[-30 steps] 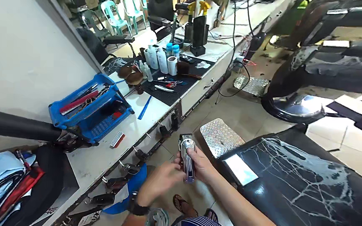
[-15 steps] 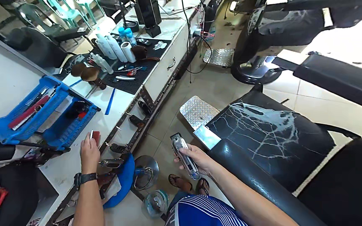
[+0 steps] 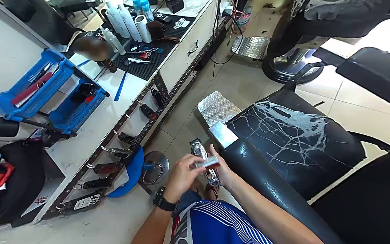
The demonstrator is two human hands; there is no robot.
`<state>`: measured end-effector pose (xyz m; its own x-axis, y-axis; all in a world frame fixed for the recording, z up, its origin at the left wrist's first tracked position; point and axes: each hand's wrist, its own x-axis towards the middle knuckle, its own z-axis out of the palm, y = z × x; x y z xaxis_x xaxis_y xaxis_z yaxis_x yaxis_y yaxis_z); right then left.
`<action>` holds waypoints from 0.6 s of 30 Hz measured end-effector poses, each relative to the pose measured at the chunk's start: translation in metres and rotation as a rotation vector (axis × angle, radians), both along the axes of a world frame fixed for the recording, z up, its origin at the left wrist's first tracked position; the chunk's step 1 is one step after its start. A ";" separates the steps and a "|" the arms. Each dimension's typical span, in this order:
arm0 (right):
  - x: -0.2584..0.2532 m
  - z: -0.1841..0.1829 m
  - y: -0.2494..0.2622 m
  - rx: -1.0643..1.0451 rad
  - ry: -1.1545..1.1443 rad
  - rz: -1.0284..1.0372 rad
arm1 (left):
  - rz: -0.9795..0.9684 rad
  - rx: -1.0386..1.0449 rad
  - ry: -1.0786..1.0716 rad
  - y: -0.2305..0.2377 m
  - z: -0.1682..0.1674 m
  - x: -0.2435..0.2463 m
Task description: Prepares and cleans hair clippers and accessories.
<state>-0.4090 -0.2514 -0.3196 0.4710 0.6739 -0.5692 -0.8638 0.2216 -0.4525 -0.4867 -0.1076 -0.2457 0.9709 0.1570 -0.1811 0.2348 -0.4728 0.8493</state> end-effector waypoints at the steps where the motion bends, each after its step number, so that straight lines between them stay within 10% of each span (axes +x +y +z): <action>1: -0.001 0.002 -0.001 -0.028 0.008 0.019 | 0.047 0.060 0.027 0.011 0.000 0.007; 8: -0.005 0.004 -0.007 -0.026 0.060 0.029 | -0.074 -0.156 0.087 0.022 0.013 0.006; 18: -0.014 0.009 -0.011 -0.055 0.029 0.148 | -0.161 0.211 0.130 0.041 0.009 0.021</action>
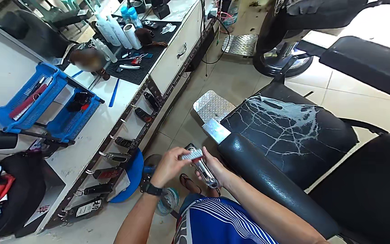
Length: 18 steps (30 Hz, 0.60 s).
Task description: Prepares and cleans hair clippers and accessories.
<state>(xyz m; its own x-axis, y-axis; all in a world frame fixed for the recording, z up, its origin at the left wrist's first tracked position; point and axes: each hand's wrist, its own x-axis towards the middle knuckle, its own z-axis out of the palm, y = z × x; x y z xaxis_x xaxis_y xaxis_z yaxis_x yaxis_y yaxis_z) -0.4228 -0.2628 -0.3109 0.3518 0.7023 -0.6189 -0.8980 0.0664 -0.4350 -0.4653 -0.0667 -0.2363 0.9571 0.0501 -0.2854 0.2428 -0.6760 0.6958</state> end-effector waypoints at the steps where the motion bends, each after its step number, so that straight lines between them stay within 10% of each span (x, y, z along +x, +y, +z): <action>1: 0.000 0.001 -0.001 -0.013 -0.004 0.035 | 0.030 0.121 -0.016 0.009 0.001 0.005; 14: -0.007 -0.004 -0.004 -0.106 -0.307 0.335 | -0.400 0.685 0.117 0.000 0.013 0.056; 18: -0.005 -0.004 -0.003 -0.127 -0.275 0.300 | -0.492 0.553 0.079 -0.015 0.004 0.056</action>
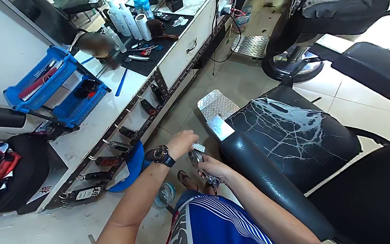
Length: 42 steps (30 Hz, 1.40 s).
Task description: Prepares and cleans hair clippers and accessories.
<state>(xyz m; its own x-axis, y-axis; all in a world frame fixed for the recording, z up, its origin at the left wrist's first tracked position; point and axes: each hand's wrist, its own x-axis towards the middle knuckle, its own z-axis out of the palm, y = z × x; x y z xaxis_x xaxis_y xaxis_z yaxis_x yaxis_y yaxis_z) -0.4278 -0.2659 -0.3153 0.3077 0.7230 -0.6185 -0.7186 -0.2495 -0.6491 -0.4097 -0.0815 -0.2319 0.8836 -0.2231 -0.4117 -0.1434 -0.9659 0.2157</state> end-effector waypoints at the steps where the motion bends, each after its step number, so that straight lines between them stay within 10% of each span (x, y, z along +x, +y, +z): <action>1: 0.002 0.000 -0.001 -0.009 0.004 -0.003 | 0.009 -0.012 0.015 0.006 -0.003 -0.001; 28: 0.022 0.006 -0.001 0.202 -0.104 -0.140 | 0.750 -0.582 -0.358 -0.002 0.002 -0.054; 34: 0.025 0.008 0.000 0.161 -0.040 -0.269 | 0.857 -0.403 -0.171 0.039 -0.018 -0.091; 39: 0.020 0.009 0.005 0.193 0.008 -0.321 | 0.926 -1.020 -0.279 0.006 -0.022 -0.090; 42: 0.019 0.010 0.008 0.237 0.000 -0.338 | 0.980 -1.036 -0.245 0.014 -0.050 -0.093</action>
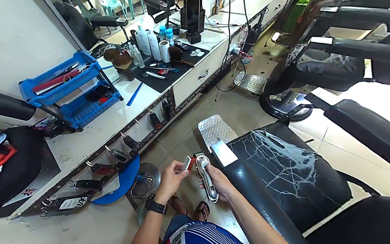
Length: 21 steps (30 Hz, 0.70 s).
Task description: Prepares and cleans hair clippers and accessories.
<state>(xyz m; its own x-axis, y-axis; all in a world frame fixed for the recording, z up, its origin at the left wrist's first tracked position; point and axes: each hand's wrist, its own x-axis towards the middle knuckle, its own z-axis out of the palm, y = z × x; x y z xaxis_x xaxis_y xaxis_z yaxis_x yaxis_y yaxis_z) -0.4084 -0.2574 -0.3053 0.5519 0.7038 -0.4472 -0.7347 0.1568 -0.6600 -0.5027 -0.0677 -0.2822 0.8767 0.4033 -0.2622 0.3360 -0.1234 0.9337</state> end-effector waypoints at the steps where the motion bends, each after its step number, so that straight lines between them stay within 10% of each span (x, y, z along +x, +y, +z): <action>1: 0.000 0.001 -0.001 0.003 -0.005 -0.002 | 0.033 0.041 0.051 0.005 -0.006 -0.003; 21: -0.009 0.009 0.006 -0.269 -0.203 0.016 | 0.172 0.132 -0.103 -0.008 -0.015 0.001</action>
<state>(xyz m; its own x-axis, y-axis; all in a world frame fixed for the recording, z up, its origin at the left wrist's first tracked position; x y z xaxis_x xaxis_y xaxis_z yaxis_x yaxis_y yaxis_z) -0.4171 -0.2517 -0.2967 0.6390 0.5844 -0.5002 -0.5848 -0.0534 -0.8094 -0.5013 -0.0754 -0.2970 0.8114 0.5740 -0.1101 0.2664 -0.1955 0.9438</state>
